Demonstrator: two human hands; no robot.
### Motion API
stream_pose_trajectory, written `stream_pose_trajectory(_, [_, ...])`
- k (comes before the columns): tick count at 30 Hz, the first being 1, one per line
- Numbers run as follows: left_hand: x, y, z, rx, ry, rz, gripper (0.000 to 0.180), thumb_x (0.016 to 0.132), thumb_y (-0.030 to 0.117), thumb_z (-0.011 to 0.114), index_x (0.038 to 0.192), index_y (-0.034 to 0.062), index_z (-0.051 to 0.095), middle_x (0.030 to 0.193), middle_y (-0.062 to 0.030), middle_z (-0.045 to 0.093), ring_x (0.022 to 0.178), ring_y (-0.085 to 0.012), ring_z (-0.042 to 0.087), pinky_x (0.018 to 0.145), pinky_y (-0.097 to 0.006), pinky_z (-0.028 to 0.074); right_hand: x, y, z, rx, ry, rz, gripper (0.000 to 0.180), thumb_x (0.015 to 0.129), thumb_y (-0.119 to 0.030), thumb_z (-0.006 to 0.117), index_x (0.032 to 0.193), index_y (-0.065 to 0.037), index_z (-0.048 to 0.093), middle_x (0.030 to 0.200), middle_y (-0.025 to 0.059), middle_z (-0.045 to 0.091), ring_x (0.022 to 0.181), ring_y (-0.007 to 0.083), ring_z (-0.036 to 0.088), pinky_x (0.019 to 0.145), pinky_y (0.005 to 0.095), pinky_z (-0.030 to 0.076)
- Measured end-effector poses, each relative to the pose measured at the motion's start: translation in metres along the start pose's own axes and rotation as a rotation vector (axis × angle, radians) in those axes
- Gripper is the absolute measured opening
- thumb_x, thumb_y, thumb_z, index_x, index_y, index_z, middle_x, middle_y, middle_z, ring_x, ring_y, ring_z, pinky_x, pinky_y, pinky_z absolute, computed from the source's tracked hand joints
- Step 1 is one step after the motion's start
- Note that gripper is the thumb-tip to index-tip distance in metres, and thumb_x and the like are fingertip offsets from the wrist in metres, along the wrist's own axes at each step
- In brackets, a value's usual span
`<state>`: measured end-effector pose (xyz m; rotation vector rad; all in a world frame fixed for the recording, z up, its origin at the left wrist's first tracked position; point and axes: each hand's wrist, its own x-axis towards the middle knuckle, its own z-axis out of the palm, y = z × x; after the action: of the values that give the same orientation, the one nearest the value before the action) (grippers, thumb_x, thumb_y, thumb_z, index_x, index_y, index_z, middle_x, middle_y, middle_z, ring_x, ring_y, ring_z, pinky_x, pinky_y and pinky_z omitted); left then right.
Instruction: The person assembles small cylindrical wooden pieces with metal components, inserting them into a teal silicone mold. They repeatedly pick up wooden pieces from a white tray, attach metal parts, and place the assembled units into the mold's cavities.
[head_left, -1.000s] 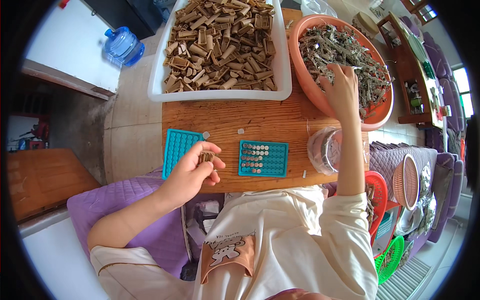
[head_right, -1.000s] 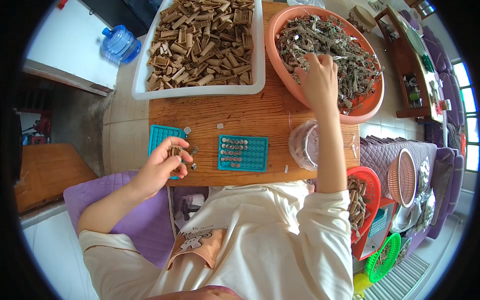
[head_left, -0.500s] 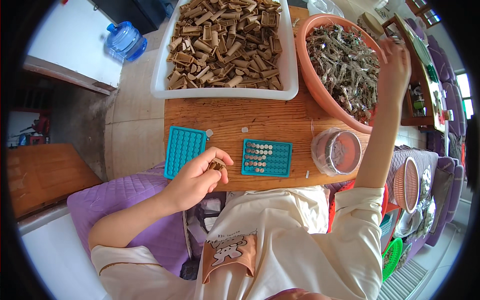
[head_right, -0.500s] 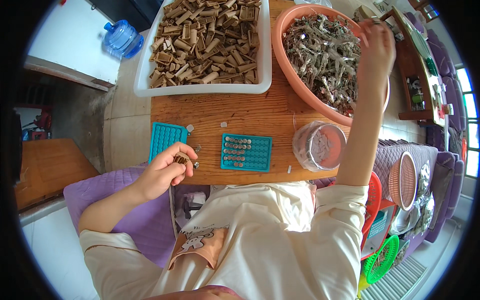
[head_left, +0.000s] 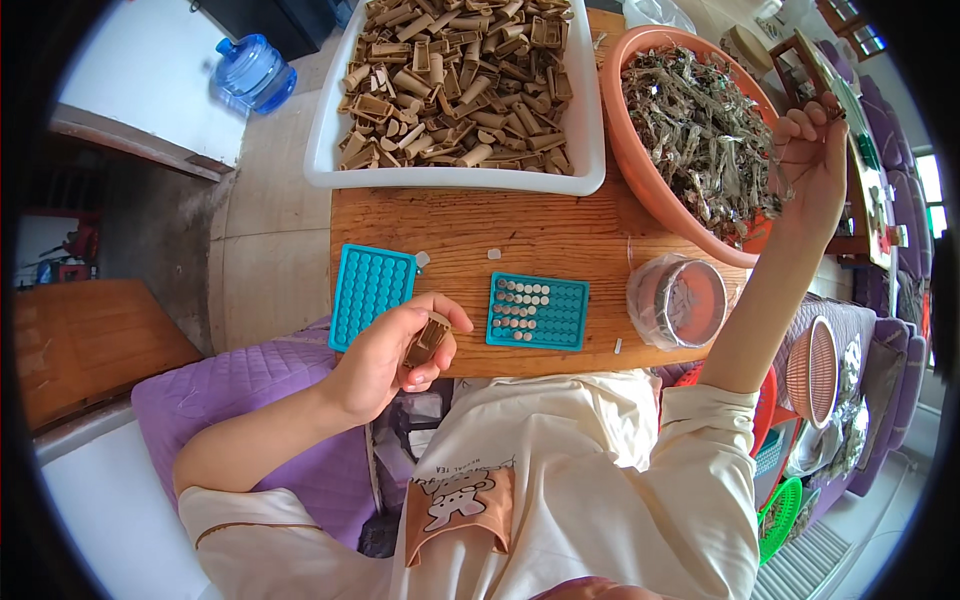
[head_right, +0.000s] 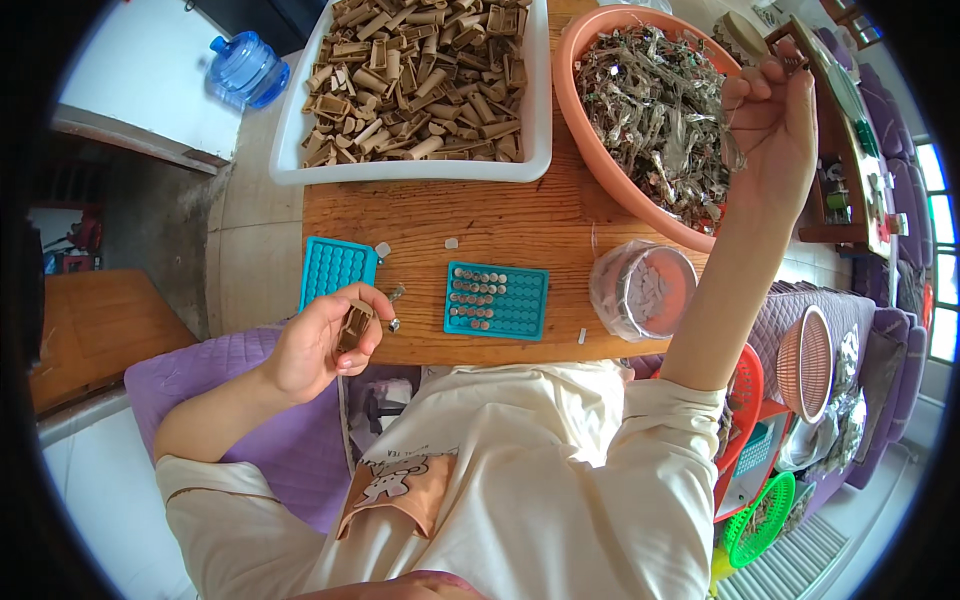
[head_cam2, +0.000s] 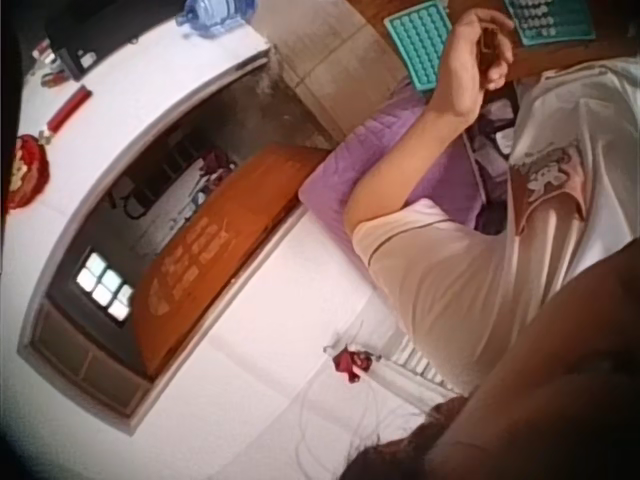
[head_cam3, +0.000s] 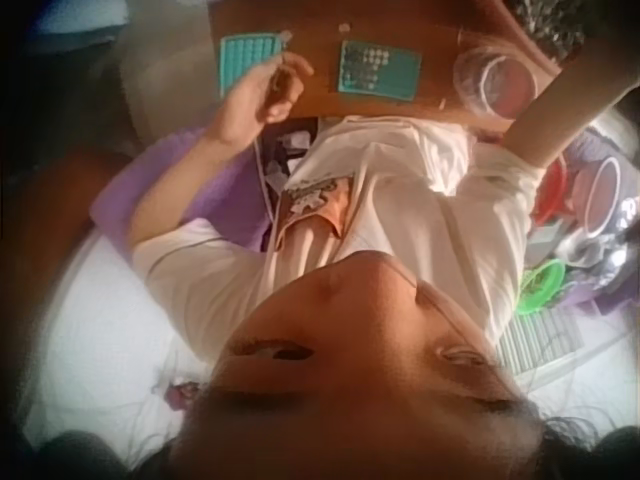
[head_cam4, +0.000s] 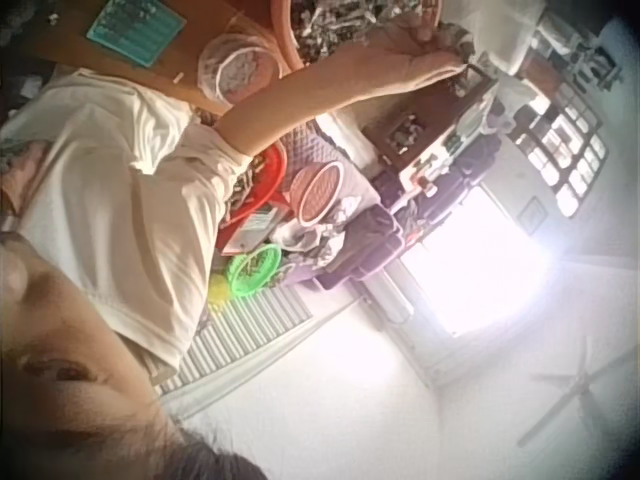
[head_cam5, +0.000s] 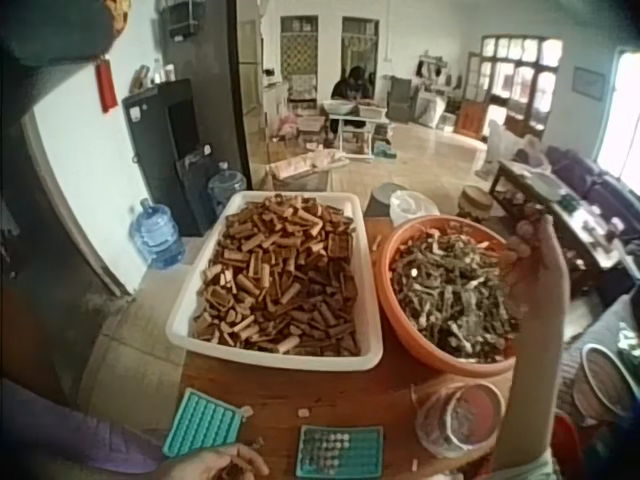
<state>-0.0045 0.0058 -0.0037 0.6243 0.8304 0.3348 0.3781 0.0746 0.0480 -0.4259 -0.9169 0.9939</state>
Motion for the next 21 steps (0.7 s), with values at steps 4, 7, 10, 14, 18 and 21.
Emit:
stream_pose_trajectory(4, [0.002, 0.002, 0.001, -0.077, -0.016, -0.029, 0.029, 0.086, 0.029, 0.03, 0.091, 0.0055, 0.046, 0.062, -0.0001, 0.045, 0.045, -0.0051, 0.032, 0.042, -0.019, 0.027, -0.008, 0.008, 0.01, 0.508, -0.05, 0.18, 0.022, 0.089, -0.015, 0.041, 0.103, 0.001, 0.045, 0.079, 0.0029, 0.043, 0.069, 0.0118, 0.04, 0.069, 0.0277, 0.037])
stream_pose_trajectory(7, [0.001, -0.001, -0.001, -0.095, -0.033, -0.021, 0.023, 0.089, 0.025, 0.031, 0.089, 0.0057, 0.045, 0.06, 0.0009, 0.044, 0.045, -0.0041, 0.032, 0.042, -0.018, 0.028, -0.017, 0.027, 0.022, 0.817, -0.074, 0.331, 0.019, 0.089, -0.015, 0.039, 0.101, -0.001, 0.044, 0.076, 0.0016, 0.04, 0.068, 0.0109, 0.039, 0.068, 0.027, 0.036])
stream_pose_trajectory(10, [0.0, -0.002, -0.002, 0.0, -0.02, -0.032, 0.017, 0.088, 0.021, 0.036, 0.087, 0.0064, 0.045, 0.057, 0.0012, 0.043, 0.045, -0.0043, 0.033, 0.041, -0.018, 0.028, -0.034, 0.051, 0.042, 0.985, -0.028, 0.426, 0.019, 0.09, -0.015, 0.037, 0.1, -0.002, 0.045, 0.074, 0.0005, 0.039, 0.065, 0.01, 0.038, 0.064, 0.025, 0.035])
stream_pose_trajectory(14, [0.0, 0.004, 0.006, 0.15, 0.001, -0.03, 0.01, 0.086, 0.014, 0.039, 0.089, 0.006, 0.044, 0.061, -0.0004, 0.046, 0.048, -0.004, 0.036, 0.043, -0.017, 0.03, -0.063, 0.083, 0.069, 1.145, 0.067, 0.514, 0.02, 0.09, -0.017, 0.036, 0.098, -0.003, 0.048, 0.071, -0.0005, 0.039, 0.062, 0.0088, 0.037, 0.061, 0.0237, 0.035])
stream_pose_trajectory(18, [-0.002, -0.001, 0.006, 0.461, 0.027, 0.188, 0.02, 0.084, 0.016, 0.047, 0.1, 0.0044, 0.046, 0.082, -0.0053, 0.052, 0.063, -0.0074, 0.045, 0.049, -0.019, 0.037, -0.092, 0.112, 0.103, 1.289, 0.155, 0.691, 0.022, 0.091, -0.019, 0.034, 0.099, -0.004, 0.049, 0.07, -0.0009, 0.039, 0.059, 0.0084, 0.034, 0.06, 0.0221, 0.033])
stream_pose_trajectory(21, [-0.006, -0.003, 0.008, 0.798, 0.121, 0.516, 0.039, 0.079, 0.027, 0.059, 0.107, 0.003, 0.046, 0.099, -0.0095, 0.049, 0.084, -0.0152, 0.049, 0.057, -0.022, 0.043, -0.111, 0.128, 0.128, 1.314, 0.186, 0.783, 0.023, 0.092, -0.021, 0.033, 0.1, -0.005, 0.047, 0.07, -0.0005, 0.039, 0.059, 0.0085, 0.034, 0.059, 0.0227, 0.034])
